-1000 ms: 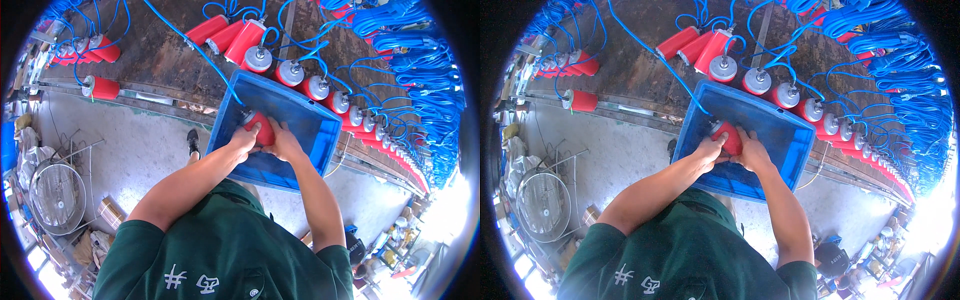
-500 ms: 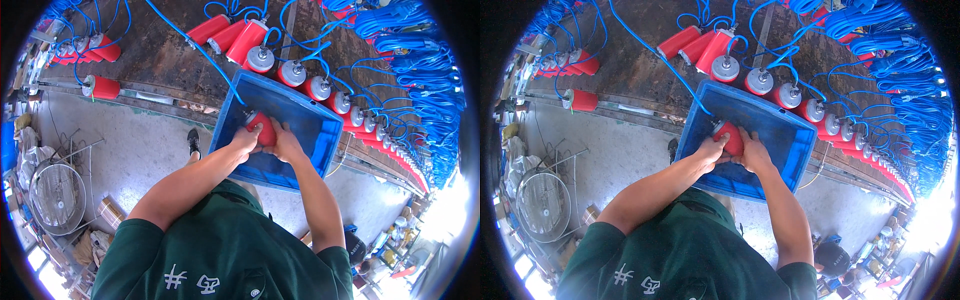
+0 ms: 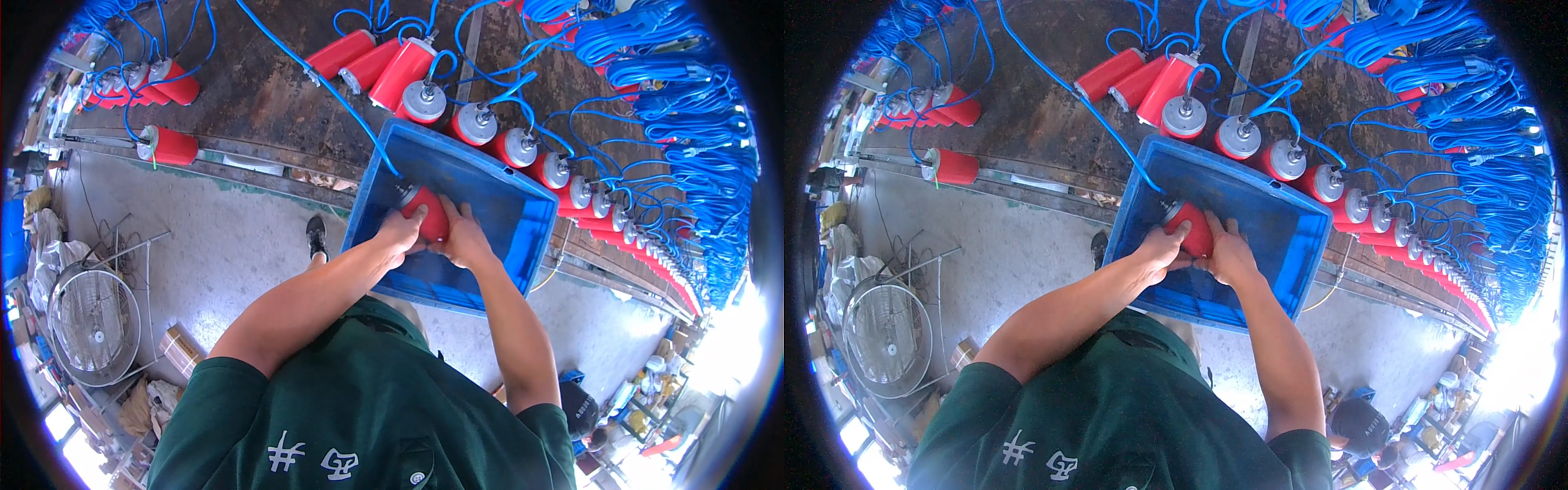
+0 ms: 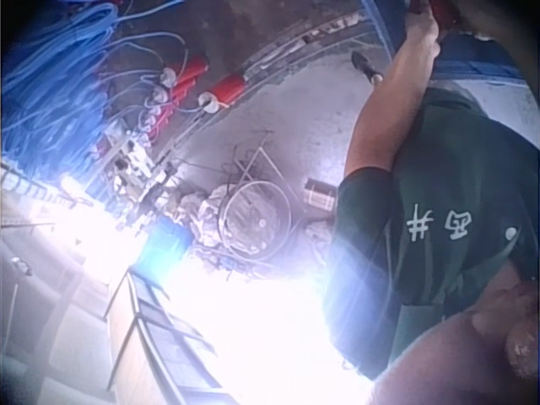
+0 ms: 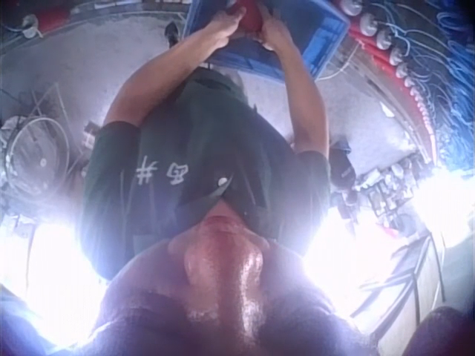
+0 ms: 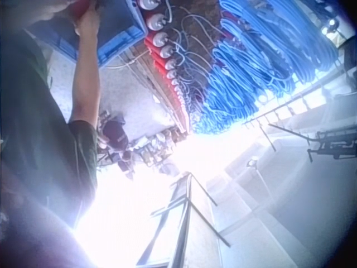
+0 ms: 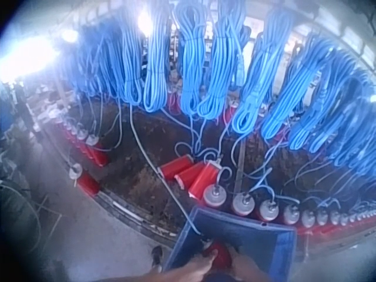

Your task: The person assembles industrial components by tightening a nut with a wrench, dipping the red cylindrical component into a blue bin of liquid, and then reattaching it to the assembly line.

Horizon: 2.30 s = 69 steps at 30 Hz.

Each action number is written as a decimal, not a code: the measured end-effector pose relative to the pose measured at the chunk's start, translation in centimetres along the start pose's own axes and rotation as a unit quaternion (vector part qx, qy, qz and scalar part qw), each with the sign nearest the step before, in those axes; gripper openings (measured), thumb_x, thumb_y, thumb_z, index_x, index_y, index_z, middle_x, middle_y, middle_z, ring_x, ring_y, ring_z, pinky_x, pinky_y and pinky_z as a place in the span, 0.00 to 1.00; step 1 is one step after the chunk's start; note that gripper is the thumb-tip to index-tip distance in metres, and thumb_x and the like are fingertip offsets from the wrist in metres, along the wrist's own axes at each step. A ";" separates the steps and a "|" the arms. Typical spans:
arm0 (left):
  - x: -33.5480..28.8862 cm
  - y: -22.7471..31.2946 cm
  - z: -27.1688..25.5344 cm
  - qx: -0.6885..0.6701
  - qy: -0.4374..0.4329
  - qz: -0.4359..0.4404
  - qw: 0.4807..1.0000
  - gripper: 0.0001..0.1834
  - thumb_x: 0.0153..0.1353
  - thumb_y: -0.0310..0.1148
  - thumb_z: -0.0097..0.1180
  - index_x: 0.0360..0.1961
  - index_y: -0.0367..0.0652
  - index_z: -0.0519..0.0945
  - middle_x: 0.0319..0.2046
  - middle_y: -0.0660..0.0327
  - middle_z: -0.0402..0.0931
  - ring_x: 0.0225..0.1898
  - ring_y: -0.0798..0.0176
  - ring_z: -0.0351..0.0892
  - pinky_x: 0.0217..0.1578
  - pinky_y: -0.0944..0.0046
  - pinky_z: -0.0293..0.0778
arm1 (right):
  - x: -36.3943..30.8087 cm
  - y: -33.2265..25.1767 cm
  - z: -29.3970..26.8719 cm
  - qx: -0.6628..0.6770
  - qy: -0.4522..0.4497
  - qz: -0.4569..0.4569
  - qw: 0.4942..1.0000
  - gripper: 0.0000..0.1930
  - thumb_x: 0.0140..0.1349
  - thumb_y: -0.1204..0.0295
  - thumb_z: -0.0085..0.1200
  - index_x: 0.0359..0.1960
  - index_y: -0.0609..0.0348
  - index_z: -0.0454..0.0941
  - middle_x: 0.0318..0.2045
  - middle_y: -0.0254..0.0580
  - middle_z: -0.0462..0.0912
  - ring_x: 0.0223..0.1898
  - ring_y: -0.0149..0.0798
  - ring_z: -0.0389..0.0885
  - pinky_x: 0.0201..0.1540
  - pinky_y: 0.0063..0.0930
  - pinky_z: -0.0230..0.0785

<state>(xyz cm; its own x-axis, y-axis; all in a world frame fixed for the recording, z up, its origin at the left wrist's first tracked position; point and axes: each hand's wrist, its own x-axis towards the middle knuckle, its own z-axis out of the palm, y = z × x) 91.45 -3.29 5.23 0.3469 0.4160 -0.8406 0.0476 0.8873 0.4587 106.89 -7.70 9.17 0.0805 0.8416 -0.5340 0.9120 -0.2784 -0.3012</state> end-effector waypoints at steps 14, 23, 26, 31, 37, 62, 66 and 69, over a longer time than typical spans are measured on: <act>1.6 -0.8 -0.1 -0.005 0.013 0.008 1.000 0.28 0.78 0.50 0.55 0.69 0.44 0.69 0.60 0.53 0.78 0.56 0.53 0.81 0.53 0.50 0.83 | 0.6 -1.0 0.3 -0.016 -0.022 0.060 0.998 0.61 0.48 0.67 0.80 0.82 0.44 0.51 0.73 0.66 0.66 0.69 0.68 0.71 0.70 0.50 0.70; 1.6 -1.8 0.4 0.004 0.053 0.180 0.982 0.34 0.61 0.41 0.75 0.60 0.29 0.75 0.51 0.47 0.83 0.48 0.54 0.87 0.40 0.55 0.86 | -1.0 0.5 1.2 0.188 0.090 -0.068 0.976 0.57 0.49 0.68 0.80 0.79 0.57 0.55 0.69 0.57 0.75 0.69 0.58 0.76 0.70 0.50 0.70; -2.5 0.0 1.4 0.098 0.062 0.304 0.946 0.42 0.55 0.42 0.80 0.57 0.34 0.62 0.54 0.45 0.77 0.55 0.52 0.82 0.52 0.57 0.82 | -3.5 -0.1 -1.2 0.308 0.113 -0.078 0.942 0.54 0.47 0.71 0.80 0.76 0.56 0.60 0.66 0.54 0.77 0.66 0.55 0.78 0.69 0.44 0.72; -9.9 4.0 2.2 0.167 0.061 0.411 0.894 0.46 0.50 0.45 0.83 0.57 0.38 0.61 0.56 0.43 0.77 0.61 0.45 0.81 0.61 0.53 0.78 | -4.6 -1.6 -2.1 0.404 0.180 -0.158 0.883 0.54 0.47 0.73 0.81 0.75 0.53 0.60 0.66 0.49 0.77 0.66 0.52 0.78 0.69 0.44 0.73; -12.1 5.3 3.3 0.120 0.062 0.502 0.854 0.52 0.52 0.44 0.83 0.69 0.41 0.60 0.60 0.50 0.75 0.64 0.52 0.78 0.64 0.53 0.75 | -5.0 -4.5 -3.2 0.406 0.261 -0.250 0.840 0.52 0.53 0.79 0.77 0.77 0.52 0.56 0.67 0.44 0.75 0.67 0.48 0.76 0.70 0.42 0.70; -6.2 8.0 -11.7 -0.323 -0.035 0.351 0.878 0.29 0.65 0.48 0.70 0.60 0.49 0.74 0.50 0.62 0.84 0.51 0.61 0.85 0.51 0.59 0.82 | -2.2 -3.4 -3.9 0.620 -0.322 0.024 0.715 0.15 0.79 0.55 0.54 0.43 0.54 0.77 0.28 0.37 0.76 0.22 0.26 0.64 0.21 0.23 0.57; -4.4 7.6 -12.5 -0.324 -0.037 0.334 0.885 0.32 0.65 0.56 0.68 0.60 0.47 0.76 0.54 0.60 0.84 0.57 0.56 0.83 0.63 0.51 0.76 | -1.5 -2.8 -1.2 0.650 -0.341 0.023 0.679 0.16 0.80 0.55 0.53 0.39 0.53 0.76 0.25 0.34 0.74 0.18 0.26 0.58 0.19 0.24 0.54; -4.1 7.5 -13.1 -0.359 -0.046 0.316 0.877 0.28 0.65 0.50 0.69 0.60 0.50 0.74 0.52 0.61 0.83 0.54 0.57 0.84 0.58 0.51 0.81 | -2.3 -4.5 -1.4 0.689 -0.310 -0.019 0.655 0.15 0.77 0.56 0.58 0.38 0.53 0.74 0.22 0.31 0.69 0.18 0.28 0.62 0.20 0.24 0.57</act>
<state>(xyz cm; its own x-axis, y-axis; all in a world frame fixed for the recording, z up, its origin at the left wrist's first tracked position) 78.13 4.26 8.36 0.1673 0.8817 -0.4412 -0.7727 0.3952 0.4968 103.21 -7.72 12.83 -0.4995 0.6302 -0.5944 -0.3544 -0.7747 -0.5237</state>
